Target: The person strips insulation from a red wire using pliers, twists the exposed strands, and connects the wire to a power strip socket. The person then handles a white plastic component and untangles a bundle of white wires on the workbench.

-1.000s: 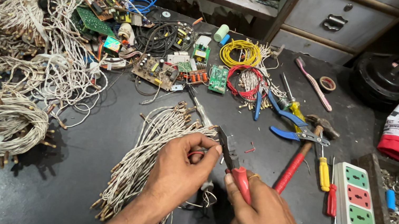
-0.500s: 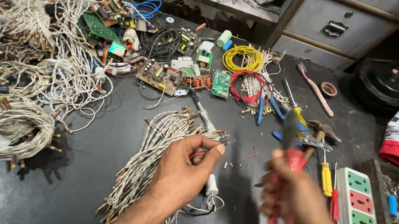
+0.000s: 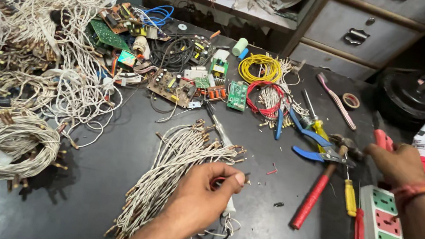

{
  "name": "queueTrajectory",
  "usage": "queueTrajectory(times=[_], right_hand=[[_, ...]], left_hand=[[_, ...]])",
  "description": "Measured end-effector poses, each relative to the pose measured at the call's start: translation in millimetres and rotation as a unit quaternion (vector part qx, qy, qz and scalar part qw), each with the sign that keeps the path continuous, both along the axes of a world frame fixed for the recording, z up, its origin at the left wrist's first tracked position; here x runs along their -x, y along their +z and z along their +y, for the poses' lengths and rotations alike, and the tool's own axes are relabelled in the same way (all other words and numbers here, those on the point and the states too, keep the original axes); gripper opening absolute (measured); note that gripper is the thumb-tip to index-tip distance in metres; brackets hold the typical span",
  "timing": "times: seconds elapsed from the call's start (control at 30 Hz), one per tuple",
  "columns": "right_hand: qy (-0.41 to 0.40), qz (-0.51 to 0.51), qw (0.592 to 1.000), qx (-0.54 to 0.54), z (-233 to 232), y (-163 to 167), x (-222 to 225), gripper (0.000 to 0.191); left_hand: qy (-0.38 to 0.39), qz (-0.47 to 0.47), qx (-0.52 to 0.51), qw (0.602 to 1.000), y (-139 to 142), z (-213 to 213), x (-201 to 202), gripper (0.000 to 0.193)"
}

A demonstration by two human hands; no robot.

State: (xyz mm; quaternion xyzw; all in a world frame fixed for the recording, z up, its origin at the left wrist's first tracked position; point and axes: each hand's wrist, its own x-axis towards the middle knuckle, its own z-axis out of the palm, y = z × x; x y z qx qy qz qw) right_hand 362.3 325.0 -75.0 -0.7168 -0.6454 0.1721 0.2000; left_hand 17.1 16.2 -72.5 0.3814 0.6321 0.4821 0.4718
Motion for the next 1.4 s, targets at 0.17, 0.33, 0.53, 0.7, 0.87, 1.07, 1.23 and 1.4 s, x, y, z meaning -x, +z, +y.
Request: queueTrajectory(times=[0.17,0.33,0.53,0.7,0.87,1.07,1.23,1.4], right_hand=[[-0.01,-0.242,0.965,-0.101,3.0,8.9,11.1,0.052],[0.107,0.087,0.987,-0.078,-80.2,53.4,72.0,0.047],[0.185,0.29,0.927,0.148,-218.8,45.3,139.2,0.044],[0.226,0.377,0.886,0.148,-250.7,32.2,168.3,0.033],[0.218,0.334,0.91,0.108,-239.1,29.1,166.6,0.024],[0.196,0.234,0.952,0.018,-207.9,25.5,145.1,0.027],[0.189,-0.041,0.964,-0.183,-144.6,33.6,109.2,0.044],[0.169,-0.318,0.929,-0.084,-112.3,26.5,87.4,0.047]], left_hand=[[-0.021,-0.088,-0.009,0.996,-5.2,3.4,-1.9,0.024],[-0.039,-0.151,-0.03,0.987,-0.8,1.9,0.3,0.027],[-0.046,-0.207,-0.031,0.977,7.0,2.9,1.3,0.029],[-0.05,-0.197,-0.023,0.979,6.0,0.4,-1.3,0.03],[-0.051,-0.198,-0.006,0.979,8.9,0.8,-1.5,0.026],[-0.052,-0.194,0.012,0.98,13.8,0.1,-1.4,0.025],[-0.023,-0.222,-0.01,0.975,14.2,1.1,0.0,0.026],[-0.032,-0.216,0.014,0.976,13.6,1.2,-1.2,0.026]])
